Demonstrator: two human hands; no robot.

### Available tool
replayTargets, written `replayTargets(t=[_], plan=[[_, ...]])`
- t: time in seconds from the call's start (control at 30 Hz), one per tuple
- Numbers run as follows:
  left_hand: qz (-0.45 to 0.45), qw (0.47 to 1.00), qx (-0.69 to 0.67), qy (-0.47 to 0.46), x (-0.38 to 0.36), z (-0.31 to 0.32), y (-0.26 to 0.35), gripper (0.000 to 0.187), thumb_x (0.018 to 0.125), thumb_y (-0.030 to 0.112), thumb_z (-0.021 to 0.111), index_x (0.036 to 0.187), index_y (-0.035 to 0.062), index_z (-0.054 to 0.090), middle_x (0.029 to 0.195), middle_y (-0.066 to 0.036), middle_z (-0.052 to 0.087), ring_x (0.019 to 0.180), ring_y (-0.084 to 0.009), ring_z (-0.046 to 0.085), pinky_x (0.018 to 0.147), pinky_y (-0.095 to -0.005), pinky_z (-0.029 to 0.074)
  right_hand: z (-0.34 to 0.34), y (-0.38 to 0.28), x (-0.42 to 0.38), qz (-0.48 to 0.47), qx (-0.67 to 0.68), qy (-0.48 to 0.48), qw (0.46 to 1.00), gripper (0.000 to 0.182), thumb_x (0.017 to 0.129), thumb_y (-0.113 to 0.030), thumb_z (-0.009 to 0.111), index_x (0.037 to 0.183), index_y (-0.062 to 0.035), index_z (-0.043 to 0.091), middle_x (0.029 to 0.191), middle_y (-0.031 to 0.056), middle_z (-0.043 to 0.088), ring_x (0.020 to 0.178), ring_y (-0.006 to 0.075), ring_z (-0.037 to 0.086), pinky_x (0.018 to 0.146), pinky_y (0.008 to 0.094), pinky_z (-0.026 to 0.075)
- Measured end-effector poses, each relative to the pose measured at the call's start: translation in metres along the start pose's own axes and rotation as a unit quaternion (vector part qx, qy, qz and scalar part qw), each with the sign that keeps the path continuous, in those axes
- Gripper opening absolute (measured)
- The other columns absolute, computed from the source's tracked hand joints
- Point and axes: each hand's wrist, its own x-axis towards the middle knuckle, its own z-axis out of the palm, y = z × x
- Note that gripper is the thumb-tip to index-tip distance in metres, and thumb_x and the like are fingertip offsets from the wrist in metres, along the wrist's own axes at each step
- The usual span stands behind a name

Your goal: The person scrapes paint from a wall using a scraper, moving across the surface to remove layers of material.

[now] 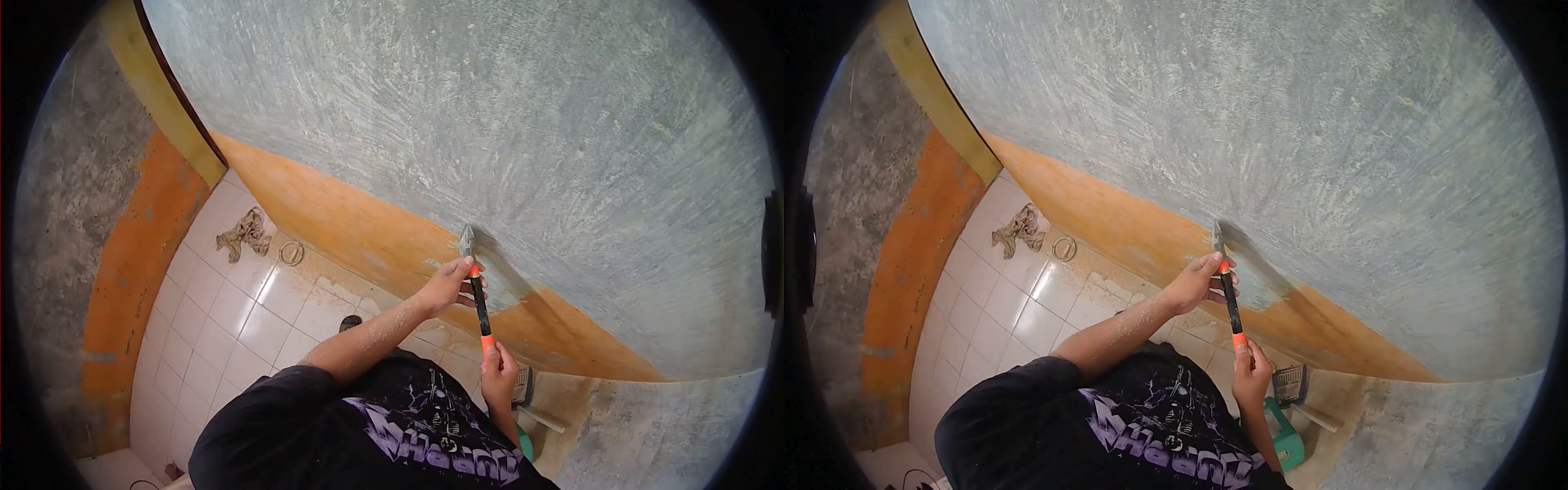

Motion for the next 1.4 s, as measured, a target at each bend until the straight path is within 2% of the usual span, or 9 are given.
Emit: replayTargets(t=[0.27,0.37,0.47,0.77,0.87,1.0,1.17,1.27,1.4], plan=[[0.005,1.0,0.004,-0.007,0.006,0.009,-0.005,0.046,0.105,0.05,0.036,0.117,0.0088,0.052,0.102,-0.008,0.065,0.091,-0.0252,0.07,0.072,-0.039,0.058,-0.009,0.002,-0.004,-0.01,-0.005,0.028,1.0,0.033,0.099,-0.024,0.06,0.116,0.004,0.065,0.065,-0.0064,0.046,0.057,0.0018,0.04,0.05,0.0211,0.03],[0.009,1.0,0.011,-0.006,0.005,0.012,-0.006,0.049,0.105,0.05,0.034,0.12,0.0075,0.052,0.104,-0.009,0.065,0.094,-0.0267,0.069,0.076,-0.0407,0.056,-0.012,-0.001,-0.003,-0.012,-0.017,0.015,1.0,0.032,0.099,-0.024,0.06,0.116,0.0037,0.065,0.066,-0.0062,0.046,0.057,0.0019,0.04,0.05,0.0212,0.031],[-0.001,1.0,0.02,0.007,0.007,0.009,-0.007,0.048,0.105,0.049,0.034,0.119,0.0072,0.052,0.104,-0.009,0.064,0.093,-0.0268,0.069,0.076,-0.0404,0.057,-0.009,0.013,-0.001,-0.001,0.004,0.01,1.0,0.031,0.099,-0.023,0.06,0.116,0.0034,0.066,0.065,-0.0065,0.046,0.056,0.002,0.04,0.05,0.0214,0.031],[0.034,0.999,-0.027,0.025,0.008,0.004,-0.009,0.046,0.105,0.049,0.035,0.118,0.0074,0.052,0.102,-0.01,0.064,0.092,-0.0274,0.069,0.076,-0.0424,0.058,-0.007,-0.008,0.006,-0.004,-0.017,-0.002,1.0,0.032,0.098,-0.023,0.062,0.116,0.0039,0.066,0.065,-0.0066,0.046,0.055,0.0022,0.039,0.05,0.0218,0.031],[0.022,0.999,-0.022,0.011,0.01,0.004,-0.009,0.046,0.105,0.049,0.035,0.118,0.0076,0.051,0.105,-0.01,0.064,0.093,-0.0273,0.069,0.077,-0.0421,0.058,-0.014,0.001,0.008,-0.034,-0.018,-0.006,0.999,0.032,0.1,-0.026,0.059,0.114,0.0025,0.065,0.065,-0.0058,0.047,0.054,0.0022,0.041,0.047,0.0208,0.031],[0.034,0.999,0.014,-0.006,0.011,0.008,-0.01,0.047,0.105,0.05,0.035,0.119,0.0079,0.051,0.104,-0.01,0.065,0.092,-0.0268,0.069,0.076,-0.0413,0.057,-0.018,-0.004,0.008,-0.023,-0.015,-0.002,1.0,0.034,0.1,-0.028,0.059,0.114,0.0019,0.065,0.065,-0.0061,0.047,0.054,0.0024,0.041,0.048,0.0203,0.03],[0.038,0.999,-0.039,0.005,0.01,-0.002,-0.008,0.047,0.105,0.051,0.033,0.118,0.0092,0.05,0.102,-0.009,0.065,0.093,-0.0275,0.069,0.077,-0.042,0.057,-0.006,-0.001,0.013,-0.015,-0.015,-0.019,1.0,0.035,0.099,-0.029,0.06,0.114,0.0026,0.065,0.066,-0.0055,0.048,0.055,0.0026,0.041,0.048,0.02,0.03],[0.026,0.999,-0.027,-0.003,0.009,0.002,-0.008,0.047,0.105,0.051,0.032,0.118,0.0098,0.05,0.101,-0.008,0.065,0.094,-0.0278,0.069,0.076,-0.0426,0.057,-0.015,-0.002,0.011,-0.031,-0.042,0.015,0.999,0.035,0.099,-0.029,0.06,0.114,0.0026,0.065,0.066,-0.0054,0.049,0.055,0.0028,0.042,0.048,0.0203,0.031],[0.022,0.999,-0.029,-0.003,0.013,-0.001,-0.011,0.047,0.105,0.052,0.032,0.118,0.0103,0.05,0.1,-0.008,0.065,0.094,-0.0276,0.069,0.076,-0.0422,0.056,-0.012,-0.009,0.01,-0.015,-0.054,-0.002,0.998,0.032,0.098,-0.023,0.061,0.116,0.0038,0.065,0.066,-0.0065,0.047,0.056,0.0019,0.04,0.05,0.0215,0.031]])
